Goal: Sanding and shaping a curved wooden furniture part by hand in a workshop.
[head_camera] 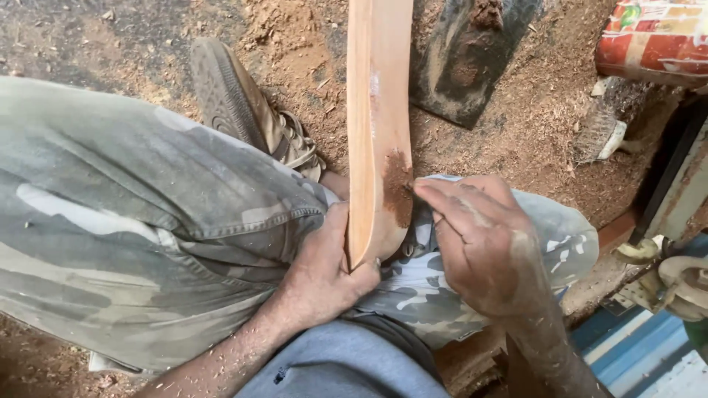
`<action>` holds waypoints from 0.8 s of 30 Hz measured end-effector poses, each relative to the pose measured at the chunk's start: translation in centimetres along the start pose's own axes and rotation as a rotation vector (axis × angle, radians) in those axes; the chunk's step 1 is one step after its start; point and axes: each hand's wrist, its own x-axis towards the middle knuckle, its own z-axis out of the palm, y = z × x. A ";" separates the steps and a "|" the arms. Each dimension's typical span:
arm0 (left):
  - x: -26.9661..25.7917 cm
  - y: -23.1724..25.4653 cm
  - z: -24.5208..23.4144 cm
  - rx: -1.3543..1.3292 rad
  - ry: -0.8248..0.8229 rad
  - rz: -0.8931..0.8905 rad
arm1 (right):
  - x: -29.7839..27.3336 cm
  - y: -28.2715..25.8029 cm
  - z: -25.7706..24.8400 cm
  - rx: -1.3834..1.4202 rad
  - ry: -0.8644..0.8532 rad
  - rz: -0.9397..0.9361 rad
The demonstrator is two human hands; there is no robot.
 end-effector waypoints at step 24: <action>-1.7 -0.6 -0.9 -0.925 -0.039 0.043 | -6.9 -1.3 -0.1 0.723 0.203 0.470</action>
